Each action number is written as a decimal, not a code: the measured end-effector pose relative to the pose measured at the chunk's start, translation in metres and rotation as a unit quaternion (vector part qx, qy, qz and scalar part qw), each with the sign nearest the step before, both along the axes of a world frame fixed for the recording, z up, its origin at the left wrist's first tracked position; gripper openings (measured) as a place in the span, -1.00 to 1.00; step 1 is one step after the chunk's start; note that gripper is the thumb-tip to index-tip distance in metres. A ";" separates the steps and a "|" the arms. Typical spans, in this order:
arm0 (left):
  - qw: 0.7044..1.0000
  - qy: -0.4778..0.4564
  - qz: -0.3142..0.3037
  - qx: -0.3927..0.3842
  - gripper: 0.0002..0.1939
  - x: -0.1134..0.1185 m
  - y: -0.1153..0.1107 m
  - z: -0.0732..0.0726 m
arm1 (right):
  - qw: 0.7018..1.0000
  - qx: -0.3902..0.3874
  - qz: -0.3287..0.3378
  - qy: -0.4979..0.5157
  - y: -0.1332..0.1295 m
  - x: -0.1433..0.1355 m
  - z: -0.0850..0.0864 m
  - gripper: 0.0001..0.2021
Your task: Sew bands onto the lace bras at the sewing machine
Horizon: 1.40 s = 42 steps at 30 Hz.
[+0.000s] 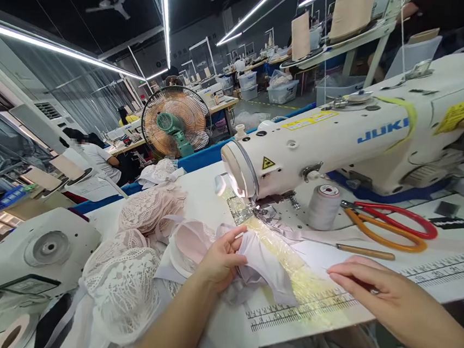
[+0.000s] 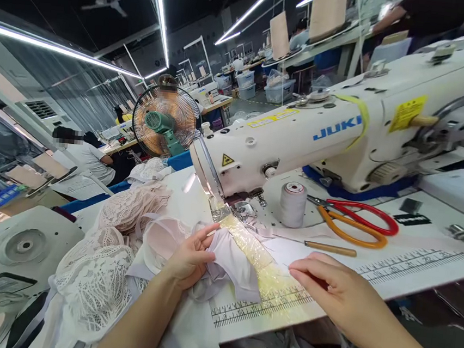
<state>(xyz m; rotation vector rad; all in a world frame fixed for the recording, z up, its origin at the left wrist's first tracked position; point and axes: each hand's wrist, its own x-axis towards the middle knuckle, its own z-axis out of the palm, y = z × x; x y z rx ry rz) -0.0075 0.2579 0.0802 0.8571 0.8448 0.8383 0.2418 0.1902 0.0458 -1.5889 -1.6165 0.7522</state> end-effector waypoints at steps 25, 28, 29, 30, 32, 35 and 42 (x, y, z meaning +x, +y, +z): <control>0.999 -0.001 0.039 -0.002 -0.40 -0.002 0.004 -0.002 | 0.830 0.036 0.044 -0.555 0.064 0.023 0.131 -0.73; 0.999 0.003 0.041 -0.010 -0.43 -0.002 0.004 -0.001 | 0.819 0.049 0.047 -0.570 0.069 0.018 0.129 -0.74; 0.999 0.003 0.042 -0.012 -0.44 -0.002 0.003 -0.001 | 0.815 0.052 0.050 -0.575 0.070 0.017 0.127 -0.73; 0.999 0.002 0.042 -0.015 -0.45 -0.002 0.003 0.000 | 0.812 0.055 0.054 -0.579 0.070 0.016 0.126 -0.73; 0.999 0.002 0.040 -0.019 -0.45 -0.002 0.003 -0.001 | 0.806 0.059 0.070 -0.584 0.072 0.015 0.124 -0.73; 0.999 0.001 0.042 -0.023 -0.46 -0.001 0.002 -0.002 | 0.801 0.071 0.097 -0.587 0.076 0.014 0.121 -0.71; 0.999 -0.014 0.040 -0.024 -0.50 -0.001 0.002 -0.004 | 0.789 0.084 0.123 -0.596 0.088 0.012 0.110 -0.74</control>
